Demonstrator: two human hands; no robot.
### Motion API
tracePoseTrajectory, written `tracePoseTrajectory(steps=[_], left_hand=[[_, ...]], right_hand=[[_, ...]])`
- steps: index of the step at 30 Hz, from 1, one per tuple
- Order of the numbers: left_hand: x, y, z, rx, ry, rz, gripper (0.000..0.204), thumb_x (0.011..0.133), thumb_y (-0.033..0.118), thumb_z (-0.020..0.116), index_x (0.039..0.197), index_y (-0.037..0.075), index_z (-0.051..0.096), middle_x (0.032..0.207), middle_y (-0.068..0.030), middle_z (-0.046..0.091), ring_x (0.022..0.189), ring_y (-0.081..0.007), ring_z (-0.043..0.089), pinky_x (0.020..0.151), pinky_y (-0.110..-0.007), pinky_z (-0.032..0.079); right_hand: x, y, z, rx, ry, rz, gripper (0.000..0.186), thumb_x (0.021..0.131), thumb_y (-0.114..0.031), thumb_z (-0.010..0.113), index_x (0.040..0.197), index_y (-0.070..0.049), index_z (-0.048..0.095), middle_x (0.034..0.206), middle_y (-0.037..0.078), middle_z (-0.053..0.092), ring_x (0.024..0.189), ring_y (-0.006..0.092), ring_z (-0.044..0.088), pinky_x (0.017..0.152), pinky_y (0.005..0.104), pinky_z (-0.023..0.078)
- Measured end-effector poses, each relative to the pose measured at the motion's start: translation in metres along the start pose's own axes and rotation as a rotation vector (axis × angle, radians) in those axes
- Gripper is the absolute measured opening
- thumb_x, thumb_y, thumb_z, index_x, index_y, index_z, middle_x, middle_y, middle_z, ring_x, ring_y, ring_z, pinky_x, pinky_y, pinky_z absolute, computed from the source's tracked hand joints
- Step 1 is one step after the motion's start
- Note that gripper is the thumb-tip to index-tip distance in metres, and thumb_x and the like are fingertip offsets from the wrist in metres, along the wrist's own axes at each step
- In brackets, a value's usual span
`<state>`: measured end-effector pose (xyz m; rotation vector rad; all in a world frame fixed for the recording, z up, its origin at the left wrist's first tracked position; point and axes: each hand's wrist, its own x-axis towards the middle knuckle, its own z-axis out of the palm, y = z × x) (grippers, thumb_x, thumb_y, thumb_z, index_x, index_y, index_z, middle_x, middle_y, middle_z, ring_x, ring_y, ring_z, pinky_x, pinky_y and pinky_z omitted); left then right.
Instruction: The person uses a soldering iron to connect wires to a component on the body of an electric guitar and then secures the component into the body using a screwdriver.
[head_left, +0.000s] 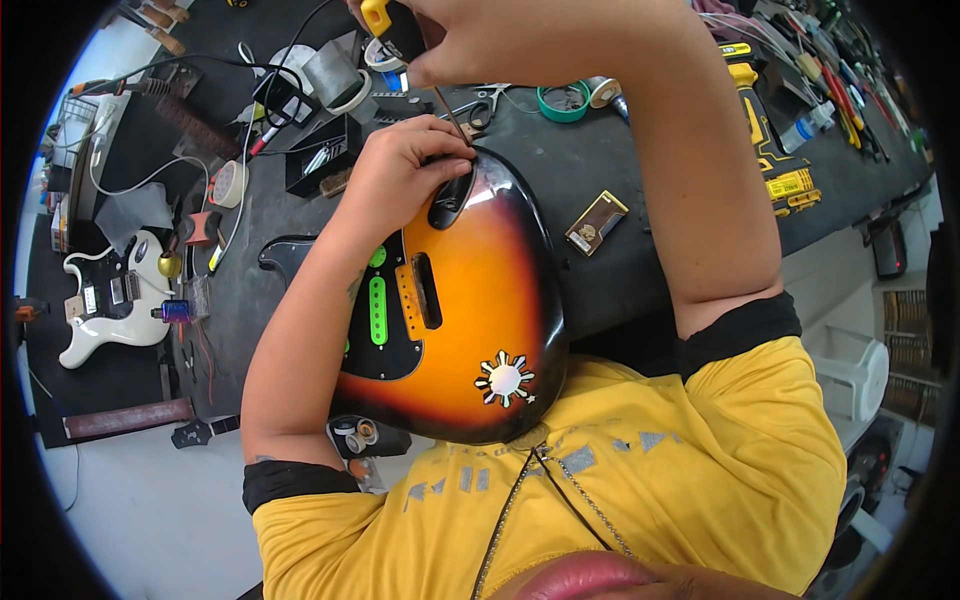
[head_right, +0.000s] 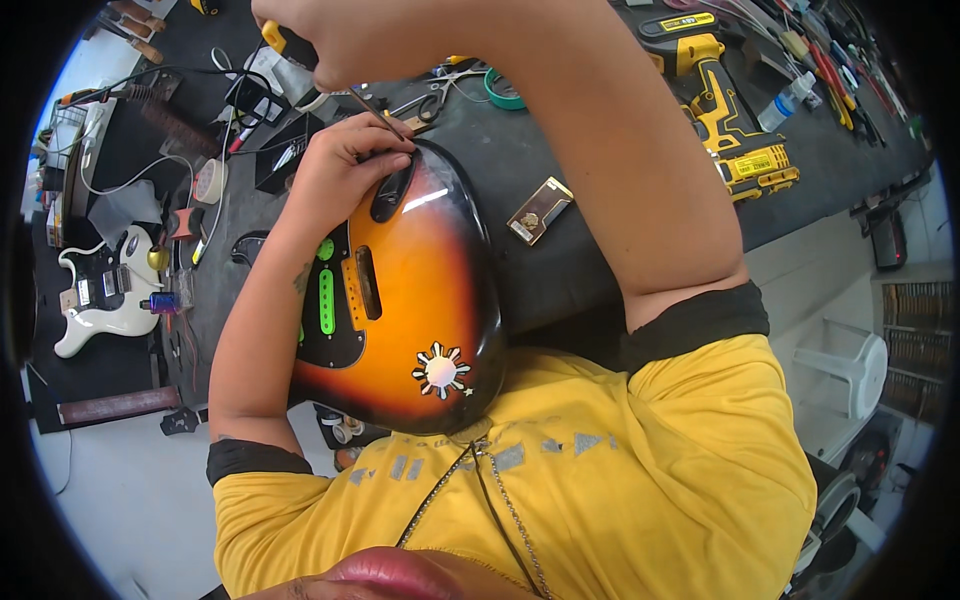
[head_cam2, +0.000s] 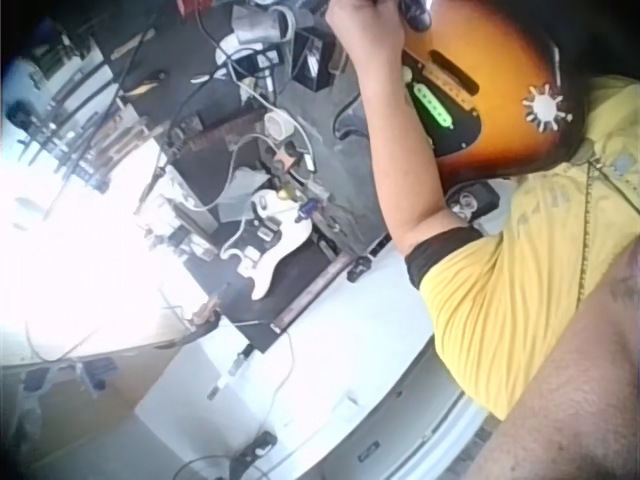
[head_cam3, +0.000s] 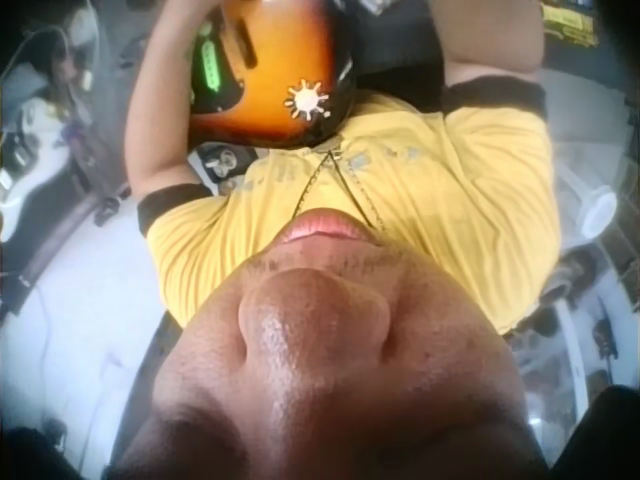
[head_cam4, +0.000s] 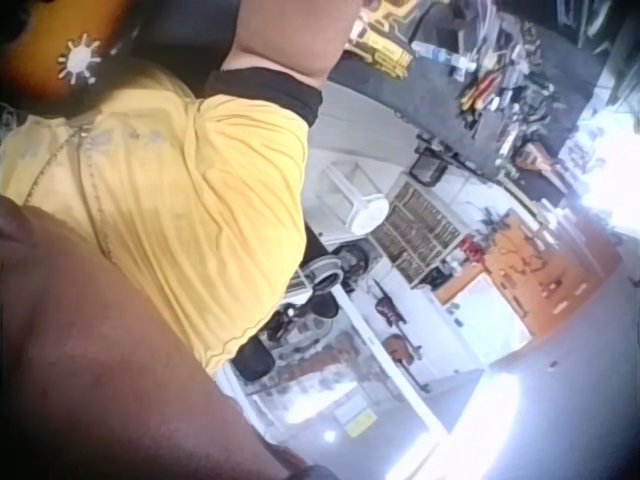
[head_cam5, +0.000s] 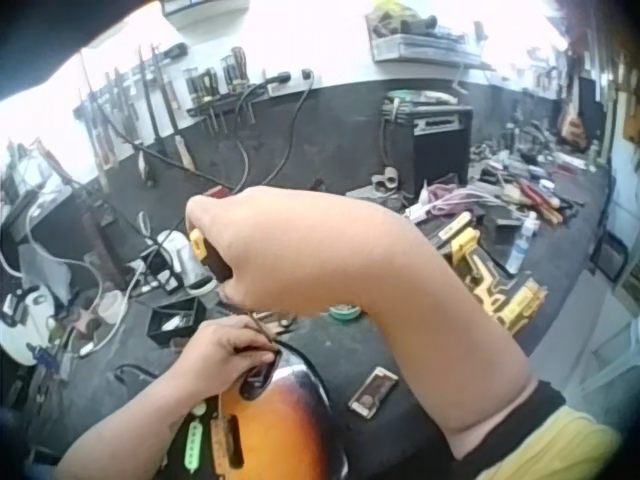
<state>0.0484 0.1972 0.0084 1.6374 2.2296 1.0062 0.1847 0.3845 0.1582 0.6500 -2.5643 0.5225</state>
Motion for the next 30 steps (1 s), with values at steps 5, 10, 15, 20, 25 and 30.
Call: tracePoseTrajectory(steps=[5,10,15,20,25,30], left_hand=[[0.001,-0.001,-0.003,-0.096,-0.040,-0.039,0.017,0.082,0.000,0.080,0.099,-0.002,0.077,0.108,-0.0086,0.074,0.104,-0.0199,0.070,0.091,-0.031,0.054],[0.004,0.001,-0.004,-0.182,-0.077,-0.091,0.017,0.081,0.000,0.081,0.097,-0.001,0.078,0.110,-0.0090,0.074,0.107,-0.0196,0.069,0.096,-0.031,0.053],[0.003,-0.004,-0.003,-0.216,-0.061,-0.137,0.018,0.080,0.001,0.082,0.097,0.000,0.079,0.112,-0.0100,0.074,0.108,-0.0204,0.069,0.096,-0.032,0.052],[0.005,-0.002,-0.003,-0.210,-0.066,-0.150,0.019,0.080,0.001,0.083,0.098,-0.001,0.079,0.112,-0.0111,0.074,0.110,-0.0212,0.068,0.097,-0.033,0.052],[0.004,-0.001,-0.004,-0.240,-0.077,-0.186,0.018,0.081,0.000,0.081,0.098,-0.002,0.079,0.114,-0.0110,0.073,0.112,-0.0209,0.067,0.098,-0.032,0.051],[0.006,0.000,-0.005,-0.266,-0.139,-0.138,0.018,0.083,-0.004,0.077,0.101,-0.002,0.078,0.118,-0.0097,0.072,0.113,-0.0193,0.066,0.099,-0.031,0.051]], right_hand=[[0.004,-0.010,0.000,0.037,-0.191,0.164,0.029,0.085,-0.007,0.068,0.106,0.005,0.053,0.097,0.029,0.069,0.093,0.0448,0.068,0.076,0.0474,0.054],[0.014,-0.005,0.008,-0.022,-0.200,0.189,0.031,0.085,-0.008,0.070,0.106,0.005,0.052,0.098,0.029,0.070,0.093,0.0464,0.068,0.077,0.0477,0.054],[0.025,-0.006,0.012,0.022,-0.289,0.185,0.031,0.085,-0.007,0.070,0.106,0.005,0.051,0.098,0.030,0.070,0.094,0.0470,0.068,0.076,0.0484,0.054],[0.027,-0.015,0.010,0.031,-0.316,0.249,0.025,0.088,-0.005,0.065,0.106,0.006,0.051,0.096,0.031,0.069,0.093,0.0470,0.068,0.076,0.0478,0.053],[0.016,-0.020,0.013,0.028,-0.250,0.191,0.023,0.089,-0.004,0.064,0.106,0.006,0.052,0.095,0.031,0.069,0.090,0.0468,0.068,0.075,0.0471,0.054],[0.013,-0.014,0.014,-0.005,-0.175,0.087,0.023,0.088,-0.004,0.064,0.105,0.006,0.053,0.094,0.031,0.069,0.088,0.0461,0.069,0.074,0.0464,0.054]])
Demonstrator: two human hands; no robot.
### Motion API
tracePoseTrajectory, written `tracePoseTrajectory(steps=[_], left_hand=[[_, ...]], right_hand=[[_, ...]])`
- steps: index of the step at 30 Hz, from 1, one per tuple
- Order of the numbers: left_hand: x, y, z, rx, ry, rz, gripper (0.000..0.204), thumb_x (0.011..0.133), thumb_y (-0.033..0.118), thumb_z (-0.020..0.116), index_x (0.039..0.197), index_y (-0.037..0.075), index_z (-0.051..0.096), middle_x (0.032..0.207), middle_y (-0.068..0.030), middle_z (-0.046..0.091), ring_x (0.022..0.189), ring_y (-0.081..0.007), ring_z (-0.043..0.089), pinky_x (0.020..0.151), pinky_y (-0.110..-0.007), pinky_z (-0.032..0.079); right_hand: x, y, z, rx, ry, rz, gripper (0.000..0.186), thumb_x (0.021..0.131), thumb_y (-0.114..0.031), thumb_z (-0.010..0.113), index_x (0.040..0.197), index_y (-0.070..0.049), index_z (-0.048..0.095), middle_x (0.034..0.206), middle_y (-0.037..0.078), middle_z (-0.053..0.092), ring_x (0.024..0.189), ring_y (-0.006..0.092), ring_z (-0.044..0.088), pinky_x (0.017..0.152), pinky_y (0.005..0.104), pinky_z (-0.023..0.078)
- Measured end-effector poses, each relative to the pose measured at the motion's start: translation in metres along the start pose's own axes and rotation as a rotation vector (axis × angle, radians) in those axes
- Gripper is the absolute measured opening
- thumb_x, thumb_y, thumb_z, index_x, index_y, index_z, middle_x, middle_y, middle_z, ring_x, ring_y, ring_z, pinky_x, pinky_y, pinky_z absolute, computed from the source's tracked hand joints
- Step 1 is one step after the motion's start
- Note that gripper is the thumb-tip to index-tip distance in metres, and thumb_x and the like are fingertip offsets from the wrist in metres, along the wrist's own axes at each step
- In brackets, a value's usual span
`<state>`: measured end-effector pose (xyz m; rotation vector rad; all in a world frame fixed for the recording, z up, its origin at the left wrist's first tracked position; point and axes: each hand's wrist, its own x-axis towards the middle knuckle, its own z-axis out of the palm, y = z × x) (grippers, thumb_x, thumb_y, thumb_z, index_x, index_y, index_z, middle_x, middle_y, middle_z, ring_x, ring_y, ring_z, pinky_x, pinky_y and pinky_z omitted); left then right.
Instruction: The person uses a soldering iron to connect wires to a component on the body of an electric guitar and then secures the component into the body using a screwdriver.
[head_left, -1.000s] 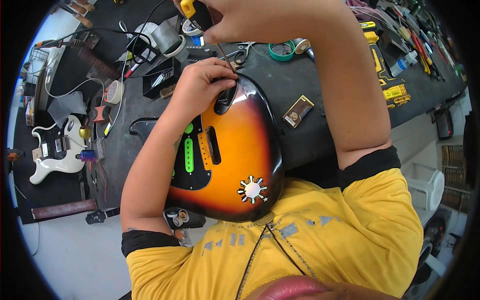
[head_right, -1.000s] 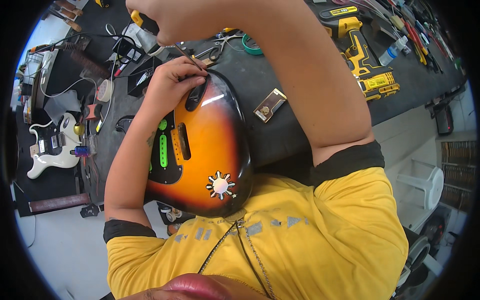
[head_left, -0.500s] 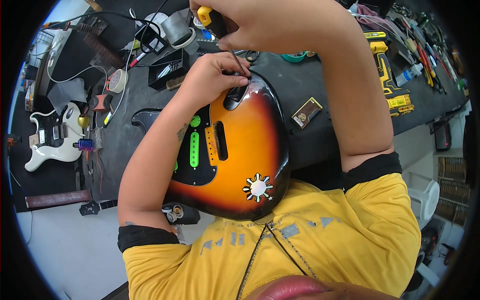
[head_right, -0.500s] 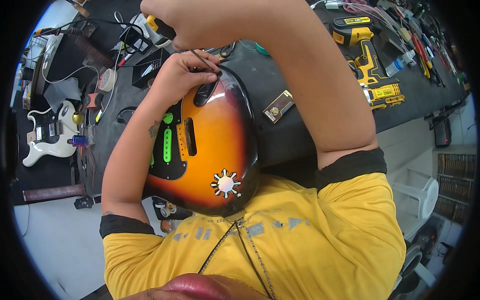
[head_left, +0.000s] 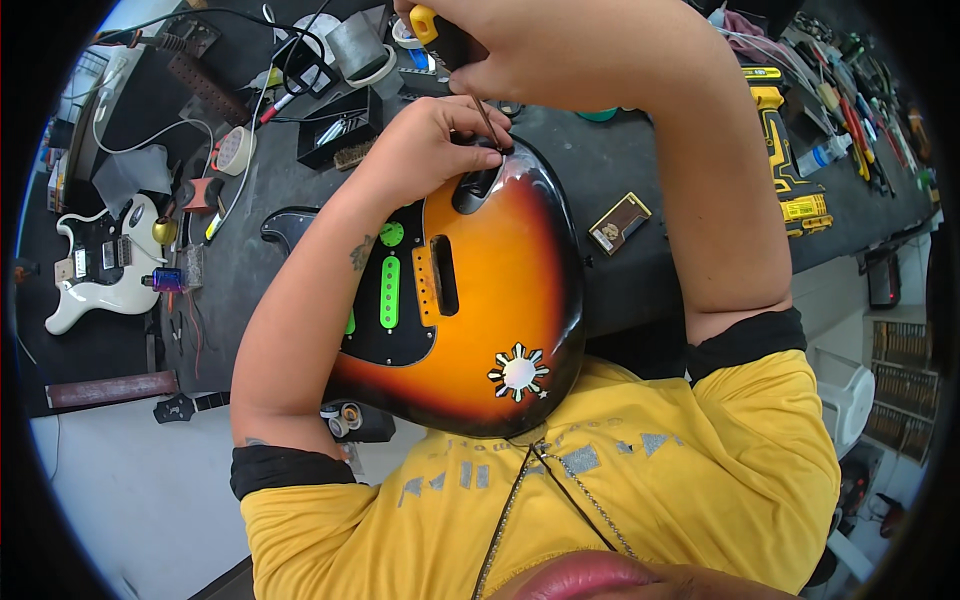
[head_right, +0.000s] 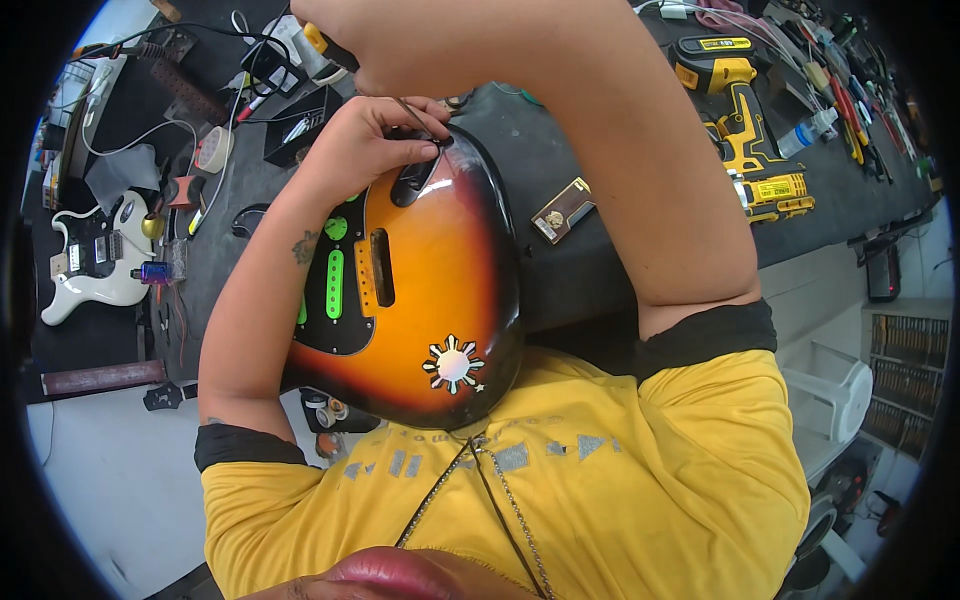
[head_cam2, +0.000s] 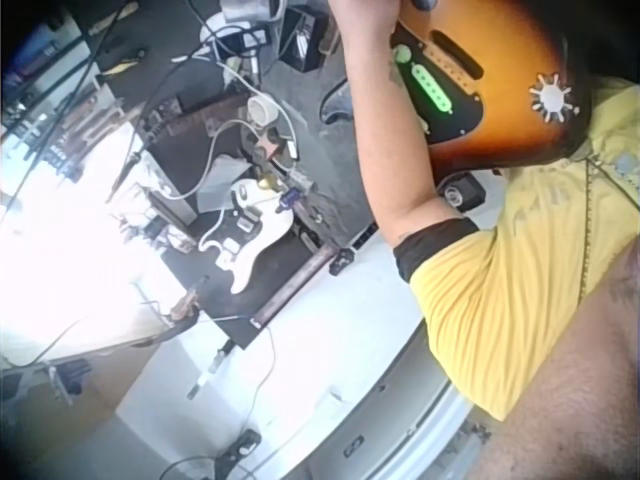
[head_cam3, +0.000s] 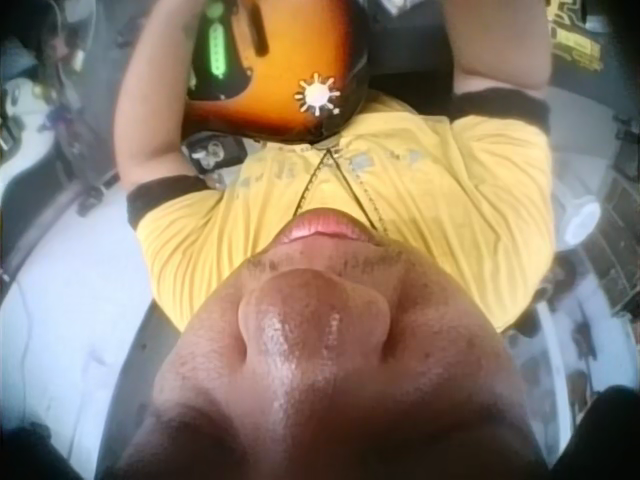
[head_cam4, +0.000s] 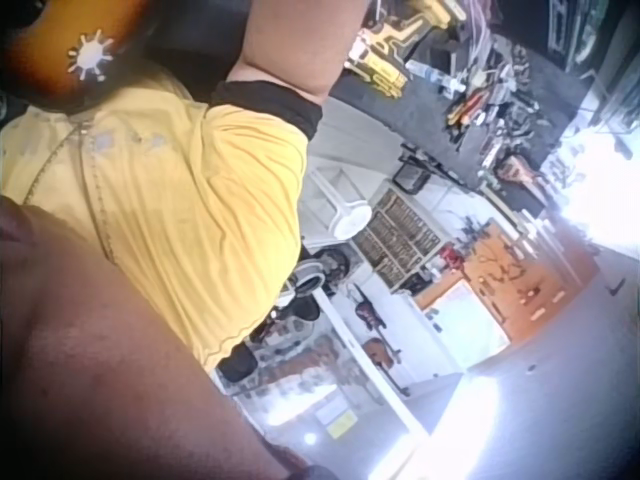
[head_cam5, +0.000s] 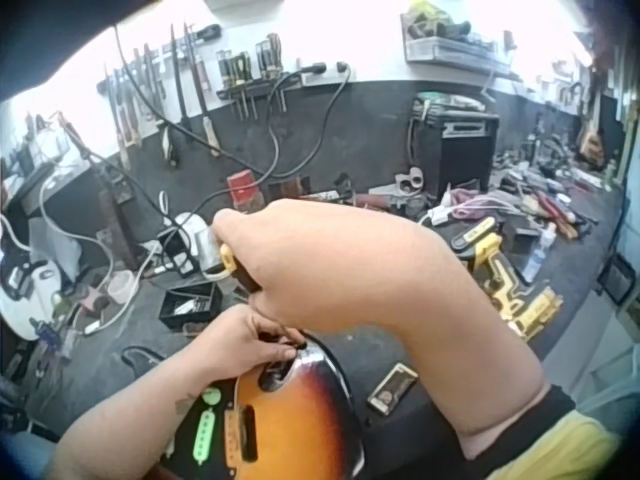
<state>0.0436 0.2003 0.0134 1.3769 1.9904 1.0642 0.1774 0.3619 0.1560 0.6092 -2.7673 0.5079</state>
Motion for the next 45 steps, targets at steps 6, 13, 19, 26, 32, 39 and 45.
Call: tracePoseTrajectory(steps=[6,13,19,26,32,39,45], left_hand=[[-0.002,-0.006,0.002,-0.026,0.043,0.006,0.016,0.086,0.001,0.078,0.102,-0.001,0.078,0.111,-0.0090,0.073,0.107,-0.0193,0.069,0.096,-0.032,0.053],[-0.004,0.000,0.002,0.049,0.063,0.059,0.018,0.087,0.006,0.078,0.104,0.000,0.078,0.104,-0.0050,0.073,0.101,-0.0147,0.068,0.091,-0.030,0.053],[-0.010,-0.009,0.007,-0.201,0.186,0.001,0.019,0.093,0.012,0.076,0.110,0.003,0.076,0.095,0.0010,0.073,0.088,-0.0048,0.065,0.079,-0.025,0.053],[-0.006,-0.002,0.006,-0.019,0.132,0.127,0.017,0.101,0.002,0.064,0.115,-0.002,0.071,0.102,-0.0035,0.072,0.097,-0.0095,0.067,0.087,-0.024,0.054],[-0.007,0.010,0.011,-0.039,0.127,0.114,0.018,0.101,0.000,0.062,0.116,-0.003,0.070,0.099,-0.0047,0.073,0.097,-0.0094,0.067,0.088,-0.024,0.053],[-0.010,0.003,0.008,-0.012,0.114,0.097,0.017,0.102,-0.001,0.058,0.116,-0.003,0.068,0.100,-0.0064,0.074,0.099,-0.0123,0.070,0.091,-0.026,0.054],[-0.003,0.007,0.009,-0.025,0.067,0.120,0.016,0.103,0.000,0.059,0.116,-0.003,0.066,0.102,-0.0084,0.075,0.102,-0.0134,0.070,0.091,-0.026,0.054]], right_hand=[[0.014,0.005,0.000,0.051,-0.137,0.094,0.028,0.086,-0.005,0.068,0.106,0.007,0.053,0.092,0.029,0.070,0.089,0.0443,0.070,0.072,0.0448,0.055],[0.004,-0.012,-0.010,-0.168,-0.046,0.109,0.024,0.083,-0.014,0.071,0.098,0.004,0.067,0.092,0.026,0.073,0.090,0.0393,0.074,0.079,0.0440,0.059],[0.021,-0.013,-0.004,-0.239,-0.130,0.410,0.028,0.083,-0.020,0.073,0.098,0.003,0.074,0.093,0.025,0.074,0.090,0.0381,0.075,0.081,0.0437,0.059],[-0.013,-0.006,-0.026,0.141,0.085,0.010,0.021,0.087,-0.007,0.070,0.103,0.007,0.070,0.100,0.022,0.073,0.091,0.0321,0.071,0.083,0.0404,0.057],[0.009,0.004,-0.012,-0.078,0.099,0.192,0.015,0.087,-0.008,0.070,0.091,0.007,0.073,0.079,0.018,0.073,0.073,0.0311,0.072,0.075,0.0395,0.058],[0.023,-0.028,-0.018,-0.116,0.182,0.482,0.031,0.086,-0.024,0.079,0.084,0.006,0.072,0.081,0.019,0.074,0.075,0.0314,0.071,0.073,0.0379,0.057],[-0.006,0.029,-0.008,0.308,0.236,-0.166,0.019,0.092,-0.013,0.071,0.096,0.005,0.075,0.091,0.019,0.075,0.086,0.0321,0.073,0.080,0.0376,0.057]])
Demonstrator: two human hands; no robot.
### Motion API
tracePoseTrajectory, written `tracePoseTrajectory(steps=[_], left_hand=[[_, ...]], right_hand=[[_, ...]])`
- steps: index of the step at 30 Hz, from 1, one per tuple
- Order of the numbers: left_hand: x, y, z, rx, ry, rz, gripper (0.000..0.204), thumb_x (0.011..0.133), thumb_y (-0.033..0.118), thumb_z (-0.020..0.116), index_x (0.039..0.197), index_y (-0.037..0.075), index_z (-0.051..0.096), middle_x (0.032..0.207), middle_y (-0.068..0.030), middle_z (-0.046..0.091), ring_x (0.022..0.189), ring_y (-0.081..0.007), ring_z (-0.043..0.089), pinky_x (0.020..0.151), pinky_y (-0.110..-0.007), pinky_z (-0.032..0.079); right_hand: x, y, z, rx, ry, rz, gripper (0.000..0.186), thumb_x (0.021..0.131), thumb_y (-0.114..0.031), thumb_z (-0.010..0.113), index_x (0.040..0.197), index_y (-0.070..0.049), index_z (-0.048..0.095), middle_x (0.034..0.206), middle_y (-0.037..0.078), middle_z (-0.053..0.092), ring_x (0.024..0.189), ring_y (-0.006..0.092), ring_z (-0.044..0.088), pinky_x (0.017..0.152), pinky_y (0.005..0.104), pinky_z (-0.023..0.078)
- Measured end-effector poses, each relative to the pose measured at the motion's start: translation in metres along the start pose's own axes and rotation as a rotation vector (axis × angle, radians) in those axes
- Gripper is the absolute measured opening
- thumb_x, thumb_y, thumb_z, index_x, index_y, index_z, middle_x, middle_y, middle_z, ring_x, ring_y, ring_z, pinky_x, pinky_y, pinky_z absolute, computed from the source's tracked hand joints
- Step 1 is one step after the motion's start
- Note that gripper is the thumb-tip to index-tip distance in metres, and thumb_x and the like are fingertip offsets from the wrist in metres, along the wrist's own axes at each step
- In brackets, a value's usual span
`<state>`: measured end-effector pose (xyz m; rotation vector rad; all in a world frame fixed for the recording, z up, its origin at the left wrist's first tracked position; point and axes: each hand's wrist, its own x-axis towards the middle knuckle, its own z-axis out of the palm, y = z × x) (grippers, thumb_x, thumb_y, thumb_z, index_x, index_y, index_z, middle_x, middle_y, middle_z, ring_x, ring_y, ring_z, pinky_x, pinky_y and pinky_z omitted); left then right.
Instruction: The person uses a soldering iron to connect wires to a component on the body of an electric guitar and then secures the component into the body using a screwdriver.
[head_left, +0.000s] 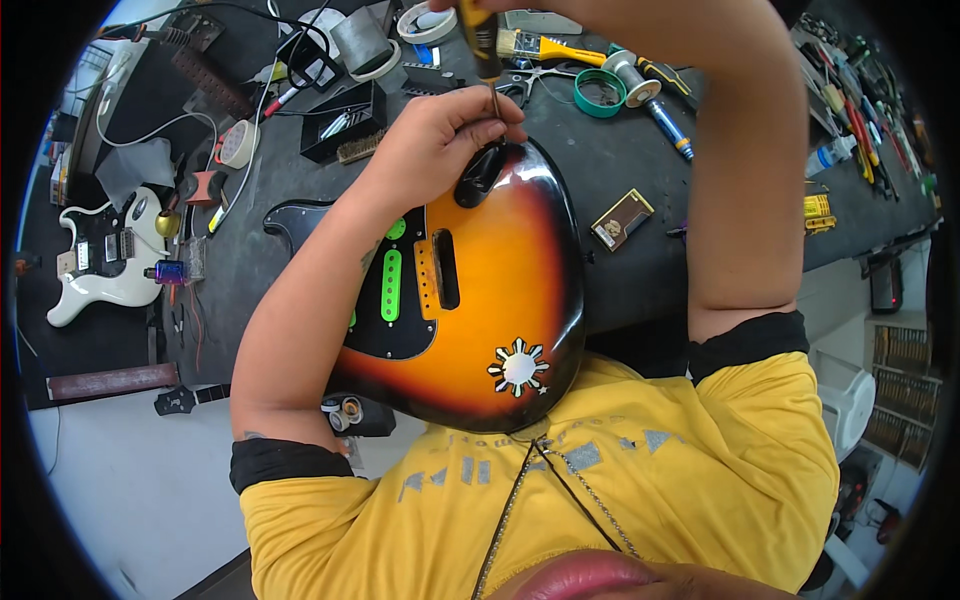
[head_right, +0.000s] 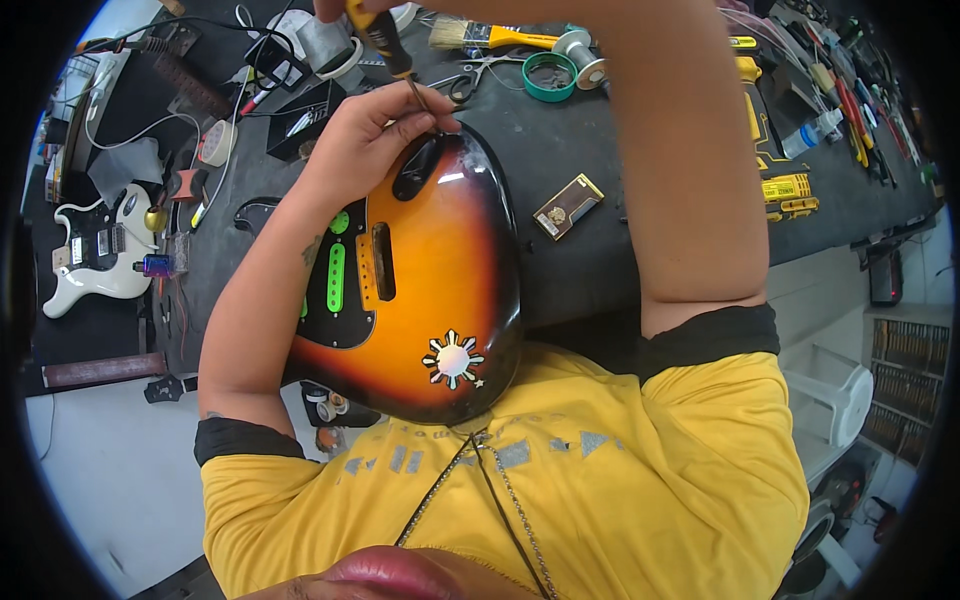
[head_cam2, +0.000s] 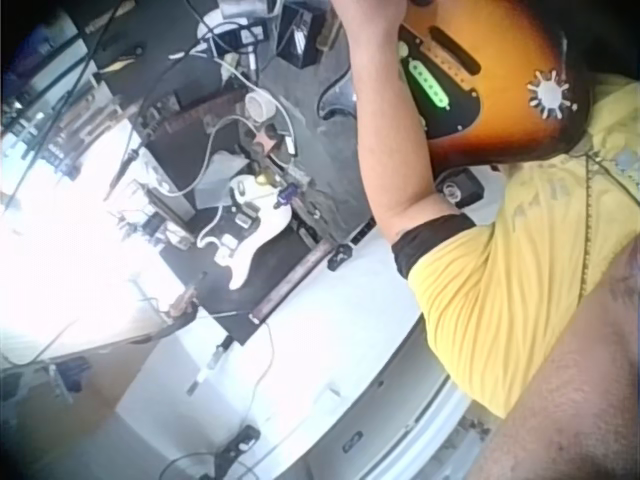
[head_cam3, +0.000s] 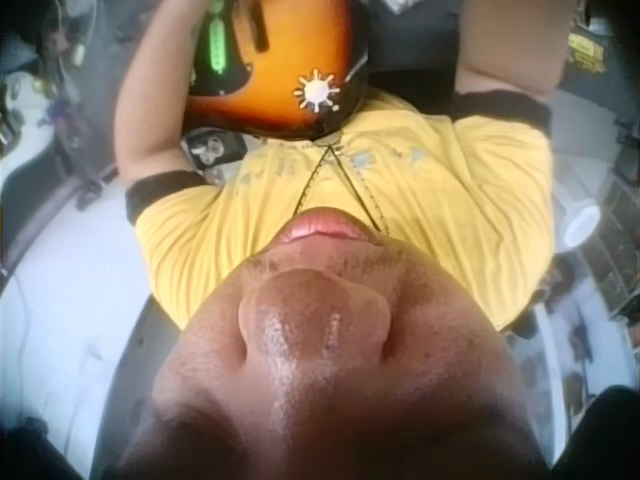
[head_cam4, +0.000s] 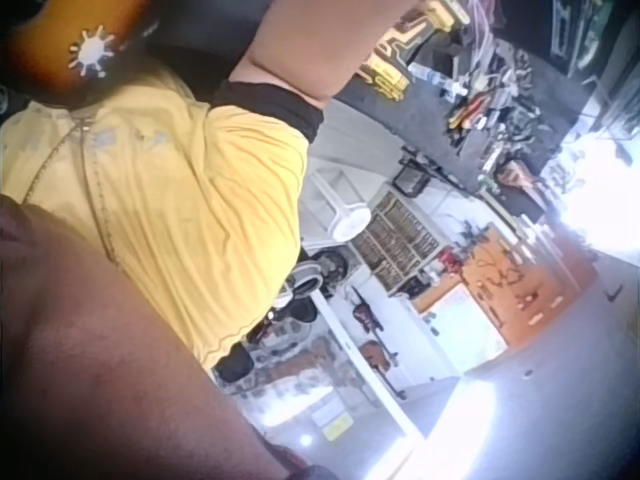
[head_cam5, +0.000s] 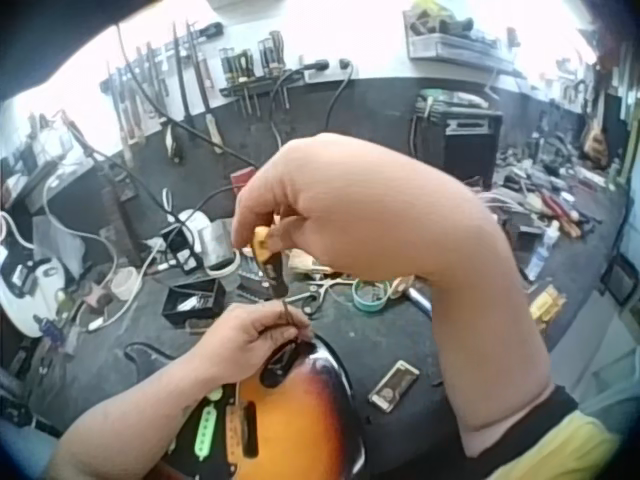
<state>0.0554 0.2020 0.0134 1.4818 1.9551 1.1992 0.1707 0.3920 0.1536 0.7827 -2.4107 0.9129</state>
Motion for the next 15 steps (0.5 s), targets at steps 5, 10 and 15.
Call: tracePoseTrajectory(steps=[5,10,15], left_hand=[[-0.008,0.001,-0.002,0.015,0.086,0.044,0.017,0.100,0.002,0.065,0.116,-0.003,0.066,0.102,-0.0085,0.074,0.101,-0.0137,0.071,0.090,-0.027,0.054],[-0.008,-0.002,-0.003,0.144,0.113,0.065,0.017,0.097,0.000,0.068,0.114,-0.003,0.069,0.101,-0.0081,0.074,0.099,-0.0132,0.070,0.090,-0.026,0.054],[-0.004,-0.001,0.000,-0.017,0.072,0.004,0.021,0.100,-0.001,0.063,0.119,-0.002,0.070,0.103,-0.0075,0.075,0.098,-0.0122,0.070,0.089,-0.026,0.055]], right_hand=[[0.025,-0.023,0.011,-0.475,-0.092,0.284,0.031,0.087,-0.026,0.078,0.082,0.004,0.074,0.072,0.020,0.070,0.072,0.0368,0.070,0.071,0.0403,0.057],[0.031,-0.035,0.013,-0.560,-0.087,0.335,0.041,0.086,-0.037,0.080,0.076,0.002,0.071,0.072,0.021,0.070,0.071,0.0352,0.070,0.067,0.0398,0.055],[0.014,-0.003,0.008,-0.057,-0.035,0.243,0.019,0.092,-0.013,0.073,0.100,0.005,0.073,0.091,0.018,0.075,0.087,0.0273,0.073,0.076,0.0365,0.058]])
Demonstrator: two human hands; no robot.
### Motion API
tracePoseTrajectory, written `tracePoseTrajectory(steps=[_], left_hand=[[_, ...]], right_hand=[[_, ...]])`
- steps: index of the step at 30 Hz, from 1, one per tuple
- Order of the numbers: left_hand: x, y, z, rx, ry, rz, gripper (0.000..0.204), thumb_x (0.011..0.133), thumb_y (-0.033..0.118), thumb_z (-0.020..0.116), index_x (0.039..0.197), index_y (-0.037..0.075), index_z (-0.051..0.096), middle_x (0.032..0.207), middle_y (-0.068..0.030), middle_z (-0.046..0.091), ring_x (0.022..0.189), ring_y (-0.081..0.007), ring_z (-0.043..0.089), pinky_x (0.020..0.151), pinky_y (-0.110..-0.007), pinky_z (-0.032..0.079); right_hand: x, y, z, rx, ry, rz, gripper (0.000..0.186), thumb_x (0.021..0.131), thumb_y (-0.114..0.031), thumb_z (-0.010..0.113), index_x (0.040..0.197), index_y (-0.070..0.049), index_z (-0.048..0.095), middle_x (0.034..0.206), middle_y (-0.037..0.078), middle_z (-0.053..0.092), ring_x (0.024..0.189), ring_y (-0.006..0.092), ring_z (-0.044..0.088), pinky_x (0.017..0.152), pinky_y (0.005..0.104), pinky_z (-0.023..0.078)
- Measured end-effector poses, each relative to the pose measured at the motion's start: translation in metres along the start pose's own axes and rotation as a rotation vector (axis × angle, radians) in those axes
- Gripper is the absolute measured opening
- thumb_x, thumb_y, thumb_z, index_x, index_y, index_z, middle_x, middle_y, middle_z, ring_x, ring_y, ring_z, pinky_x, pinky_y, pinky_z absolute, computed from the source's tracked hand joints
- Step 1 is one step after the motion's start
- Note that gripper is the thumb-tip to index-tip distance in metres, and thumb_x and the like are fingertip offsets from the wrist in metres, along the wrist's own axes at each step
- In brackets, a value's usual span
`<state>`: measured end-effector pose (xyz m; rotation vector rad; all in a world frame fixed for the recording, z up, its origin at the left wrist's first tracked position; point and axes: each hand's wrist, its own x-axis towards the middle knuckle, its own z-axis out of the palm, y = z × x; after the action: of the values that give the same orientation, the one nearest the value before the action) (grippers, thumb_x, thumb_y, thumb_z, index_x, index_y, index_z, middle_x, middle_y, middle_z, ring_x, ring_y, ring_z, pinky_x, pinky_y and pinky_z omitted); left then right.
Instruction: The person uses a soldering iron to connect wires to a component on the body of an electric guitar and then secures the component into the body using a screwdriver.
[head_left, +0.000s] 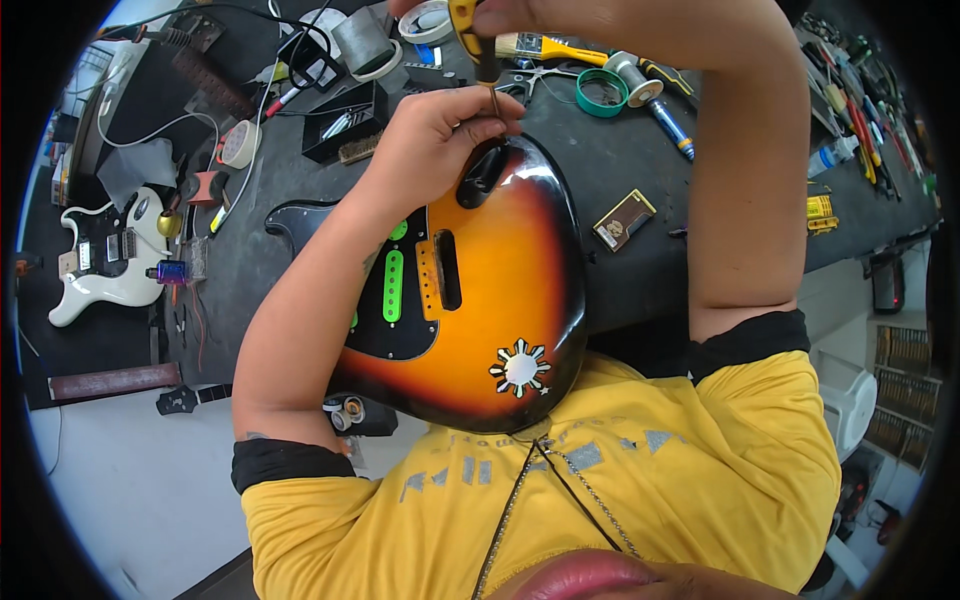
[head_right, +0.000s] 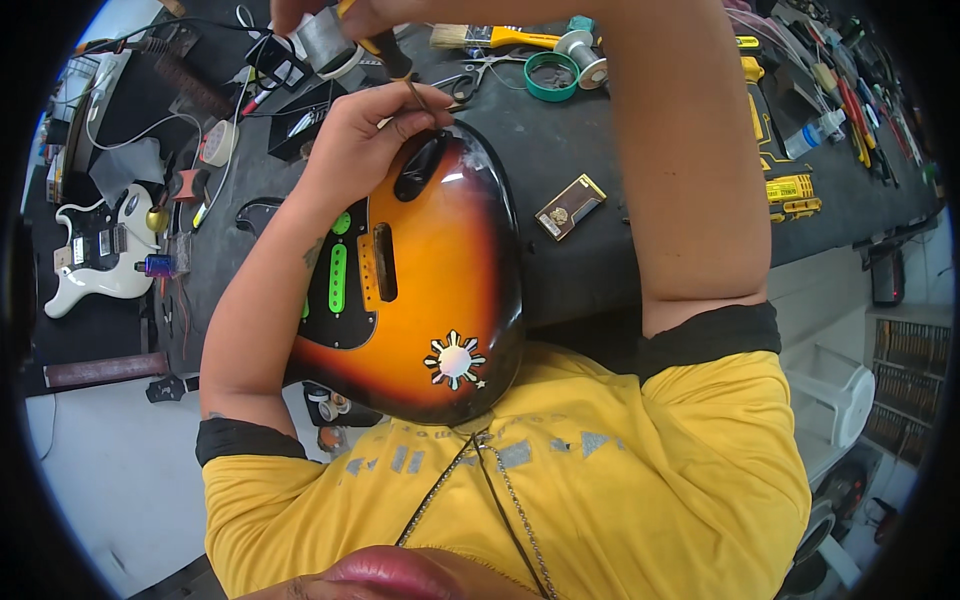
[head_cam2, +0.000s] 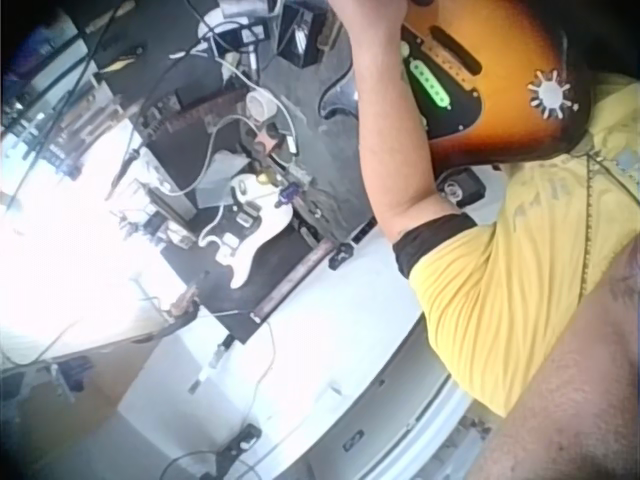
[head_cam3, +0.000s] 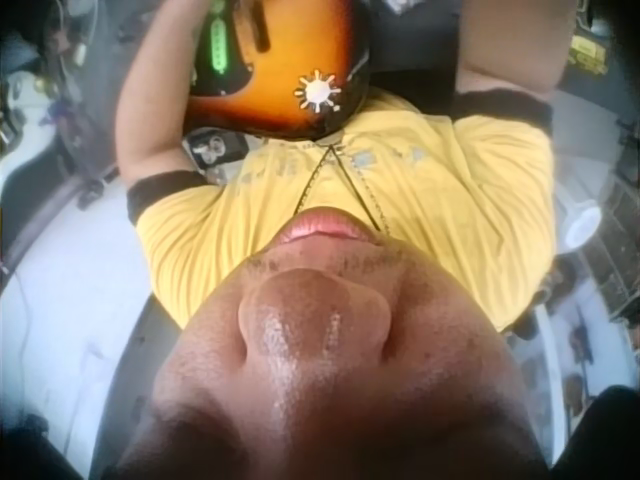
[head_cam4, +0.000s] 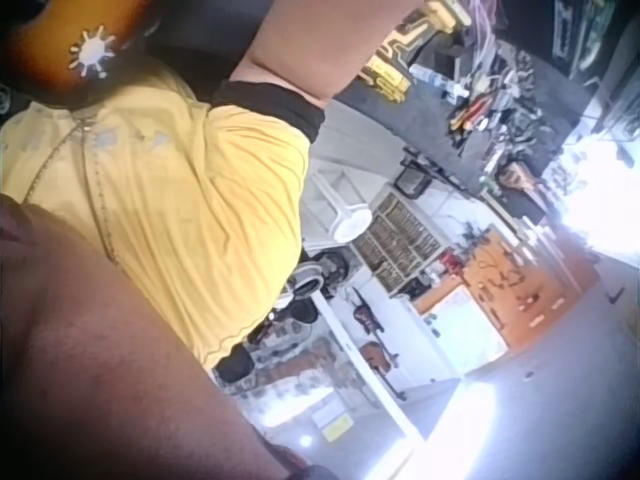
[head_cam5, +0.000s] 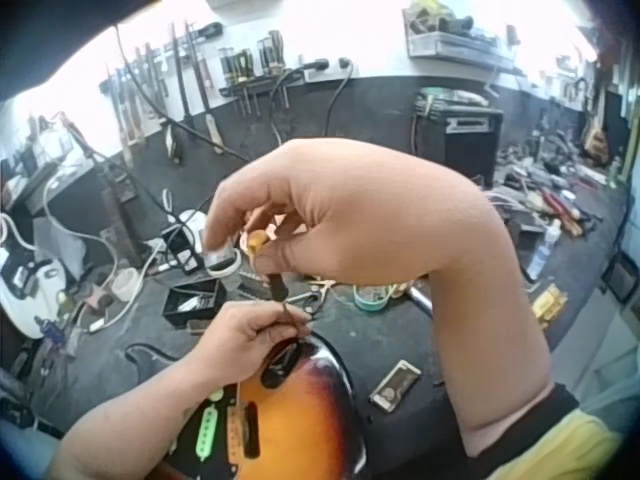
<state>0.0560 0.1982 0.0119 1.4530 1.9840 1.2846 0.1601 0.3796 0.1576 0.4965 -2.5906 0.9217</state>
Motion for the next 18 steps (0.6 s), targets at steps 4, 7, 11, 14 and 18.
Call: tracePoseTrajectory(steps=[4,7,11,14,18], left_hand=[[-0.001,0.002,0.000,0.027,-0.021,0.029,0.021,0.101,-0.001,0.061,0.120,-0.001,0.069,0.104,-0.0073,0.075,0.100,-0.0121,0.070,0.088,-0.025,0.055],[-0.006,0.000,-0.001,0.056,0.036,0.078,0.023,0.099,-0.002,0.064,0.122,-0.001,0.068,0.101,-0.0059,0.074,0.100,-0.0116,0.070,0.088,-0.025,0.055],[-0.005,-0.004,-0.004,0.080,0.084,0.124,0.018,0.095,-0.003,0.069,0.113,-0.001,0.072,0.097,-0.0038,0.072,0.097,-0.0114,0.069,0.086,-0.024,0.055],[-0.001,0.002,-0.004,0.118,0.068,0.091,0.016,0.095,-0.003,0.069,0.110,0.000,0.075,0.096,-0.0030,0.071,0.096,-0.0113,0.068,0.085,-0.024,0.055],[-0.006,-0.003,-0.002,-0.004,0.046,-0.050,0.022,0.097,0.000,0.068,0.118,0.001,0.074,0.099,-0.0035,0.073,0.095,-0.0108,0.068,0.087,-0.024,0.054]], right_hand=[[-0.002,0.004,0.000,-0.029,-0.006,-0.209,0.016,0.092,-0.010,0.073,0.095,0.006,0.074,0.083,0.018,0.074,0.079,0.0296,0.073,0.074,0.0366,0.059],[0.000,-0.022,-0.002,-0.309,-0.025,0.010,0.027,0.089,-0.020,0.078,0.084,0.005,0.073,0.072,0.020,0.070,0.068,0.0326,0.070,0.067,0.0379,0.057],[-0.001,-0.020,-0.004,-0.464,0.029,-0.146,0.038,0.085,-0.032,0.082,0.077,0.004,0.071,0.064,0.020,0.064,0.062,0.0355,0.065,0.060,0.0388,0.054],[-0.002,-0.042,-0.015,-0.512,-0.164,0.236,0.032,0.086,-0.026,0.081,0.081,0.005,0.072,0.072,0.020,0.069,0.067,0.0337,0.069,0.067,0.0375,0.056],[0.000,0.029,0.018,0.240,0.047,-0.524,0.028,0.086,-0.021,0.081,0.092,0.006,0.074,0.095,0.016,0.076,0.080,0.0261,0.073,0.081,0.0353,0.058]])
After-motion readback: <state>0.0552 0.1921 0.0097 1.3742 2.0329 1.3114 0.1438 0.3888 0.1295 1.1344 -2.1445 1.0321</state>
